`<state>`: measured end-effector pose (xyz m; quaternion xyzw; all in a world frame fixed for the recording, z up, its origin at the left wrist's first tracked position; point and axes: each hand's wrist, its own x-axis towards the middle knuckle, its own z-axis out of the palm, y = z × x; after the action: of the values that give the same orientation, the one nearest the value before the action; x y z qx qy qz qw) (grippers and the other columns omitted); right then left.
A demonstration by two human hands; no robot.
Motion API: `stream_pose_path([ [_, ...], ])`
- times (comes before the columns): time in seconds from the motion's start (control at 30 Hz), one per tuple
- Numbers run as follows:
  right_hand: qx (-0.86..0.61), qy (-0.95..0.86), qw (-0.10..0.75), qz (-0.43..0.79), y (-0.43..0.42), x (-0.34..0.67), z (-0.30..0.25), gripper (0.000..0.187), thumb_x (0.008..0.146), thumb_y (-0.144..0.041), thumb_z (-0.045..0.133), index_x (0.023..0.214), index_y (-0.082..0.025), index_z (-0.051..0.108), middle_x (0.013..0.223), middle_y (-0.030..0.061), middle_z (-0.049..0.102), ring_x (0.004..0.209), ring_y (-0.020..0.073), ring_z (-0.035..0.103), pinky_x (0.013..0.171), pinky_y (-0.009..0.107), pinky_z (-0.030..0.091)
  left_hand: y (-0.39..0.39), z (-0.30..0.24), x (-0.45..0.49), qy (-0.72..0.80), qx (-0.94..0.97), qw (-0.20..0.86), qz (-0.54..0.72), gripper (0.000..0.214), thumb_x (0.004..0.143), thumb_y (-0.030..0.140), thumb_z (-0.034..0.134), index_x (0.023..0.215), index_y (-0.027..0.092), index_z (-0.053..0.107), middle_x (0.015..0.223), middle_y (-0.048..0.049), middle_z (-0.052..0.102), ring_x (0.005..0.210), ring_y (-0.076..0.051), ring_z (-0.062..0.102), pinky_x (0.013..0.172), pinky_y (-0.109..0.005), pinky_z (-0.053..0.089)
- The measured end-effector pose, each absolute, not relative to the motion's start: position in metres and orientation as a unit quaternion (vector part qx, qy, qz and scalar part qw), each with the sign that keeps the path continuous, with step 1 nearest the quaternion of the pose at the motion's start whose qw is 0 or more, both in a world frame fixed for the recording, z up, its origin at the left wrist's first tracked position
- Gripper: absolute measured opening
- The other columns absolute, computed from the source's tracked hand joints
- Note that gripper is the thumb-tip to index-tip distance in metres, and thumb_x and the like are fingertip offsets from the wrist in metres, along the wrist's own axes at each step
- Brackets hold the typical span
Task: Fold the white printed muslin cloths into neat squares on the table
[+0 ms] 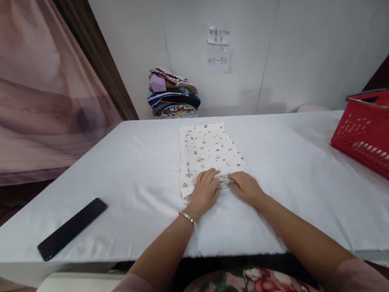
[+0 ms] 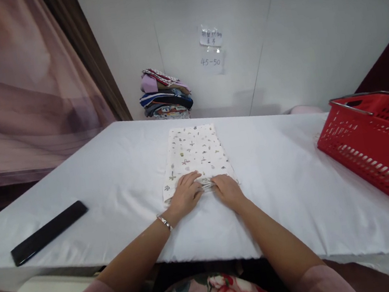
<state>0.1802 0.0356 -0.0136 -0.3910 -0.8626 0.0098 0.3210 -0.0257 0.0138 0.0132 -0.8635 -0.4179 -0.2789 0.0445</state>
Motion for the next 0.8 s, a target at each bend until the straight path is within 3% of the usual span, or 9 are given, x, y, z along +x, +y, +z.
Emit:
stream_pose_path([
  [0.2,-0.396,-0.863,0.314,0.024,0.0357,0.1812,-0.0129,0.024,0.087,-0.016,0.042,0.107,-0.018,0.055,0.101,0.0087,0.063,0.092,0.0207,0.055,0.083,0.038,0.045,0.0113,0.0116,-0.0278,-0.415,-0.864,0.077,-0.274,0.018,0.088,0.016,0.043,0.081,0.018,0.06,0.124,-0.0069,0.053,0.125,-0.021,0.038,0.104,-0.044,0.031],
  [0.47,-0.4,-0.86,0.316,0.027,0.0353,0.18,-0.013,0.023,0.087,-0.018,0.043,0.106,-0.018,0.056,0.102,0.009,0.063,0.093,0.0211,0.056,0.085,0.038,0.045,0.0142,0.0102,-0.0259,-0.454,-0.856,0.083,-0.231,0.015,0.085,0.015,0.048,0.086,0.018,0.062,0.128,-0.0074,0.052,0.125,-0.024,0.038,0.103,-0.046,0.031],
  [0.8,-0.388,-0.875,0.285,0.047,0.0287,0.1781,-0.0042,0.028,0.085,-0.022,0.05,0.112,-0.016,0.052,0.105,0.0101,0.06,0.095,0.0229,0.052,0.085,0.039,0.043,0.0104,0.0129,-0.0274,-0.396,-0.873,0.088,-0.271,0.016,0.082,0.01,0.048,0.085,0.019,0.061,0.111,-0.0038,0.06,0.117,-0.021,0.044,0.103,-0.042,0.03],
])
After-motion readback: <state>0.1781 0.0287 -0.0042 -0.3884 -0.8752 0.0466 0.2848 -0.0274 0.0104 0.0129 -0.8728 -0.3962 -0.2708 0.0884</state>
